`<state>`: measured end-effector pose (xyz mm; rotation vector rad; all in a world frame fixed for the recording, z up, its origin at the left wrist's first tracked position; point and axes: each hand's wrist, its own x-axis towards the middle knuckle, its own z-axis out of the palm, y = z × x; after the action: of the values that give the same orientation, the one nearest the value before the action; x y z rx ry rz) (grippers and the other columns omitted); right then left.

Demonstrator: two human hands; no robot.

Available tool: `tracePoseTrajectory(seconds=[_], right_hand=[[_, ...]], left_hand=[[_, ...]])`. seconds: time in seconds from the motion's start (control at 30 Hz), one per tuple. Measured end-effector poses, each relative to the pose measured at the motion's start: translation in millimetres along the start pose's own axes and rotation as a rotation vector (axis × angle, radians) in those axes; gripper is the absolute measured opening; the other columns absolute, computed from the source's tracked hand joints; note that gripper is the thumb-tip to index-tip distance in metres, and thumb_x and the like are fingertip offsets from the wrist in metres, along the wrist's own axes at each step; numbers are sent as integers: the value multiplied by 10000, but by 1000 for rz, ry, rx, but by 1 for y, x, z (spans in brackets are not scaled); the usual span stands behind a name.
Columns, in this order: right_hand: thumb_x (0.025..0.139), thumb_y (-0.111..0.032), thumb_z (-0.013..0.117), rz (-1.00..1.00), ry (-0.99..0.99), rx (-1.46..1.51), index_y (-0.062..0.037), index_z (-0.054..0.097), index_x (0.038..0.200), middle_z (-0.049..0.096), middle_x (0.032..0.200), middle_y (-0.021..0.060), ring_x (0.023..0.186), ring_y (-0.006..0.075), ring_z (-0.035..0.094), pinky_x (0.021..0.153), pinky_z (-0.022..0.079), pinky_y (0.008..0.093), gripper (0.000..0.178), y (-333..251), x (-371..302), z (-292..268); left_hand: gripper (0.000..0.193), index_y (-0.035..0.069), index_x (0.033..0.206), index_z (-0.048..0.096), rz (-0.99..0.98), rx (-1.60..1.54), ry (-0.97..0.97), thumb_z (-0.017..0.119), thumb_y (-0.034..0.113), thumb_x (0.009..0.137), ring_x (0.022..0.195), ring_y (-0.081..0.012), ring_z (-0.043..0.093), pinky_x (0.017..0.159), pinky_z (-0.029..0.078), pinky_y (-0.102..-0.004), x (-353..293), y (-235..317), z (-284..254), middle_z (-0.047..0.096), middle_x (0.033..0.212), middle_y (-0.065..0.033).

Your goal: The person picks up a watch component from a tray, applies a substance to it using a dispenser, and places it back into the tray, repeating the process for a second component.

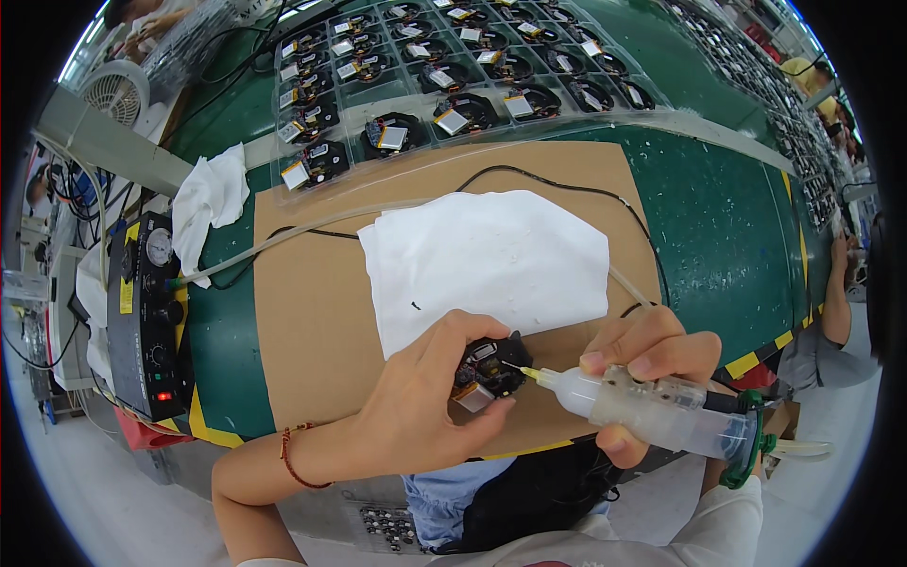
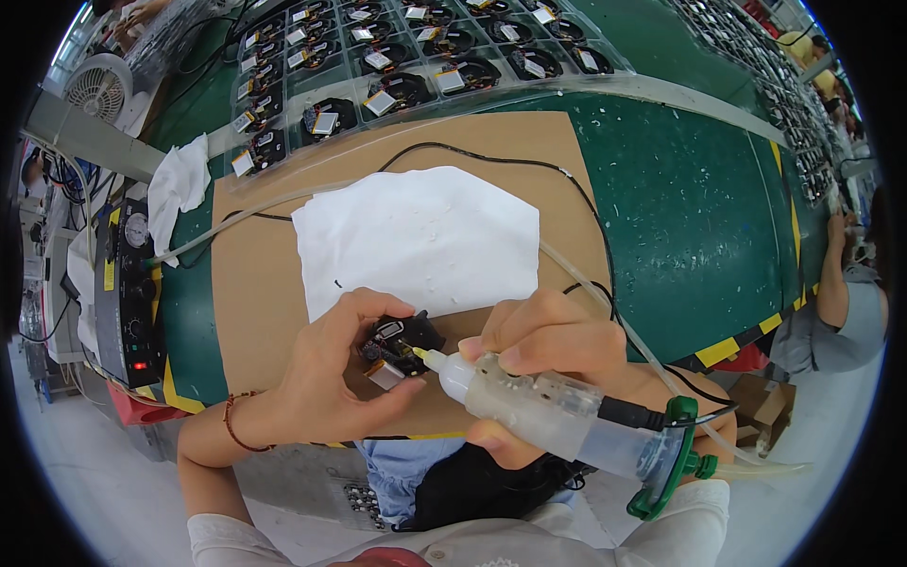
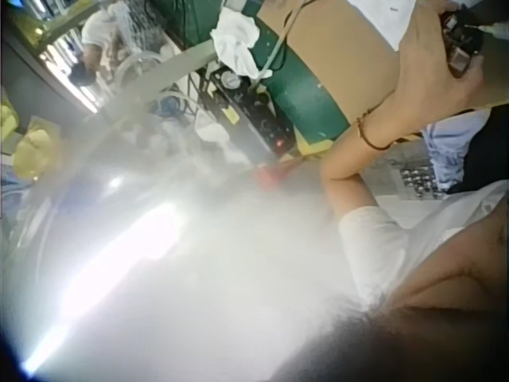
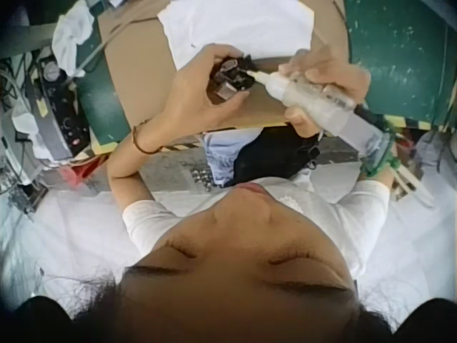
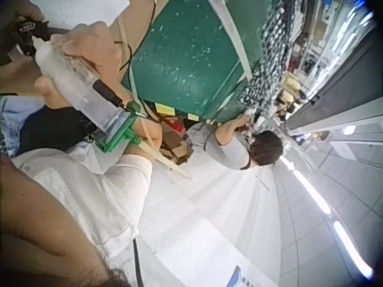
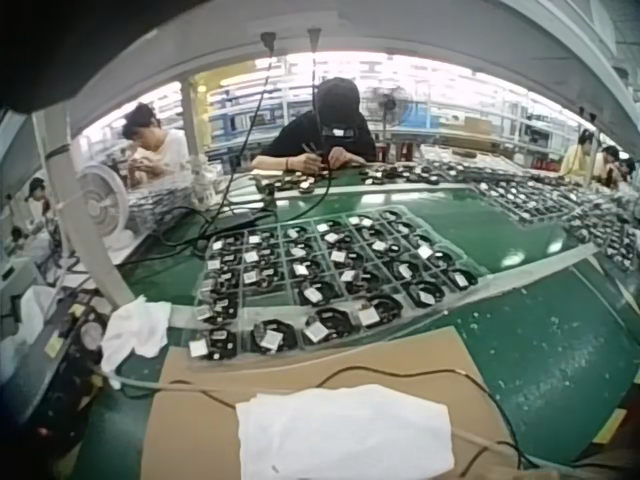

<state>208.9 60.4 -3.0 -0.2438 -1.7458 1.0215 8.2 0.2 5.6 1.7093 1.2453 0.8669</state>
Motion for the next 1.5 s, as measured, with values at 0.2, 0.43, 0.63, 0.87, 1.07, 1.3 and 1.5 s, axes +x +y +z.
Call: tracePoseTrajectory(seconds=[0.2, 0.43, 0.63, 0.87, 1.07, 1.3, 1.5], right_hand=[[638, -241, 795, 6, 10, -17, -56, 384, 929, 481, 764, 106, 651, 172, 528, 555, 473, 263, 536, -3, 0, -2], [628, -194, 760, -33, -215, 14, 10, 486, 850, 514, 705, 108, 541, 215, 549, 483, 503, 264, 408, 1, 3, 0], [605, -185, 768, -32, -246, -77, -14, 495, 819, 500, 694, 67, 526, 195, 548, 422, 471, 272, 387, -1, 3, 0], [595, -181, 769, -8, -241, -92, -20, 501, 771, 488, 673, 62, 528, 193, 554, 442, 486, 269, 359, -1, 3, 0], [605, -164, 770, -11, -252, -92, -21, 488, 838, 485, 663, 62, 525, 194, 551, 450, 495, 274, 393, 0, 3, 1], [610, -161, 775, -16, -241, -100, -29, 472, 875, 491, 664, 55, 521, 192, 545, 429, 473, 269, 423, 0, 1, 3], [609, -174, 778, -27, -272, -92, -25, 468, 879, 515, 701, 79, 529, 196, 553, 421, 464, 269, 437, 0, 3, 2]], left_hand=[[350, 15, 1067, 483, -83, -156, 77, 637, 43, 754, 669, -181, 605, 571, 477, -267, -1, -10, 4, 595, 834, -120], [308, 3, 1036, 496, -139, -175, 119, 632, 35, 762, 643, -182, 621, 582, 487, -267, -2, -14, 3, 612, 779, -119], [300, -3, 1031, 502, -144, -224, 124, 632, 22, 763, 652, -161, 628, 580, 500, -259, 1, -13, 4, 620, 798, -120], [302, -3, 1040, 507, -222, -288, 99, 630, 20, 765, 653, -137, 635, 583, 508, -248, 1, -12, 2, 628, 781, -111], [299, -2, 1040, 509, -240, -284, 92, 630, 20, 767, 649, -136, 637, 576, 509, -246, 1, -11, 1, 628, 778, -108], [301, 1, 1036, 510, -253, -274, 79, 633, 16, 762, 656, -136, 634, 577, 509, -245, 2, -10, 1, 631, 809, -105], [306, 1, 1036, 509, -217, -270, 93, 635, 15, 758, 657, -139, 633, 579, 510, -248, 2, -12, 2, 631, 825, -107]])
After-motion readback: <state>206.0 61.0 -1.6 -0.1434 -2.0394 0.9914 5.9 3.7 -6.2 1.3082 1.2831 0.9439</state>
